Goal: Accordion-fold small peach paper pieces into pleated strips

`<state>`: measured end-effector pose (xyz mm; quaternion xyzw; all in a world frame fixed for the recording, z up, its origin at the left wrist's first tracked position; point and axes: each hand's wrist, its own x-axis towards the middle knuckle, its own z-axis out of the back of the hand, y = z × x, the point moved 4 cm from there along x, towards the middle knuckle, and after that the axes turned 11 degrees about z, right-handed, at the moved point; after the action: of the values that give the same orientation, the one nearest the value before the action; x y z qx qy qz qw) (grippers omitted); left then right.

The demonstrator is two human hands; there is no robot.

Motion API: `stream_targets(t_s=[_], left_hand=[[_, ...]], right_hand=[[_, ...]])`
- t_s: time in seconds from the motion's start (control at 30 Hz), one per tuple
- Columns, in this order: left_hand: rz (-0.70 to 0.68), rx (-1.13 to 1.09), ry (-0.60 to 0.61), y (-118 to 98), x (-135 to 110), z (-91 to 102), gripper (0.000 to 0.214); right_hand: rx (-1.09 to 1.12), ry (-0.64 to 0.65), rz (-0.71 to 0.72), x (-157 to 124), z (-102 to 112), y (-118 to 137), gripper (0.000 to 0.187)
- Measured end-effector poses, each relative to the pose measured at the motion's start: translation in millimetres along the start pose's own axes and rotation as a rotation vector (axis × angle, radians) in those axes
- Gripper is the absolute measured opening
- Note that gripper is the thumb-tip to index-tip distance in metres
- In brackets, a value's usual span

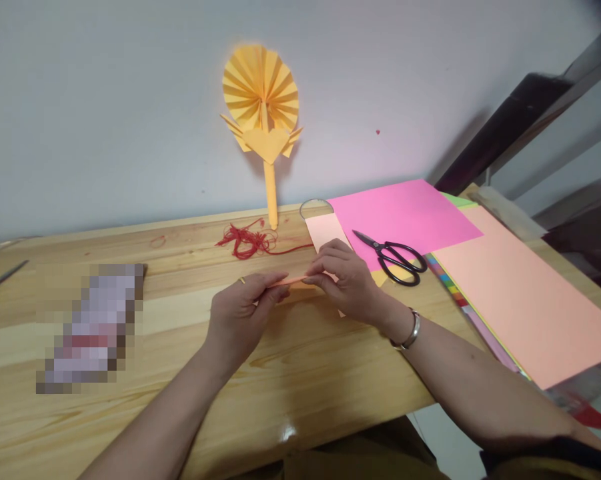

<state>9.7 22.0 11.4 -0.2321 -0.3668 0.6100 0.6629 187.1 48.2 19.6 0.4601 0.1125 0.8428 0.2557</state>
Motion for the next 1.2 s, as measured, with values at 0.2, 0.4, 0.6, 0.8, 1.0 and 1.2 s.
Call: stream_targets(t_s=[0.2,0.4,0.6,0.8,1.0,1.2], left_hand=[[-0.223,0.094,-0.014,-8,-1,-1.2,0.016],[-0.281,0.138,-0.033,-11,-2,-1.2,0.015],[-0.292,0.203,-0.009,-12,-3,-1.2,0.015],[-0.230,0.214,0.007,-10,-2,-1.9,0.017],[-0.115,0.170,0.016,-3,2,-1.0,0.015],[0.019,0.132,0.014,3,4,2.8,0.017]], right_hand=[[-0.050,0.056,0.063,-1,-2,3,0.010],[-0.049,0.062,0.072,-1,-4,4,0.009],[-0.054,0.084,0.072,-1,-5,5,0.011],[-0.059,0.077,0.069,0,-5,4,0.012],[-0.071,0.069,0.038,-1,-1,-2,0.012],[-0.075,0.011,0.040,1,5,-6,0.012]])
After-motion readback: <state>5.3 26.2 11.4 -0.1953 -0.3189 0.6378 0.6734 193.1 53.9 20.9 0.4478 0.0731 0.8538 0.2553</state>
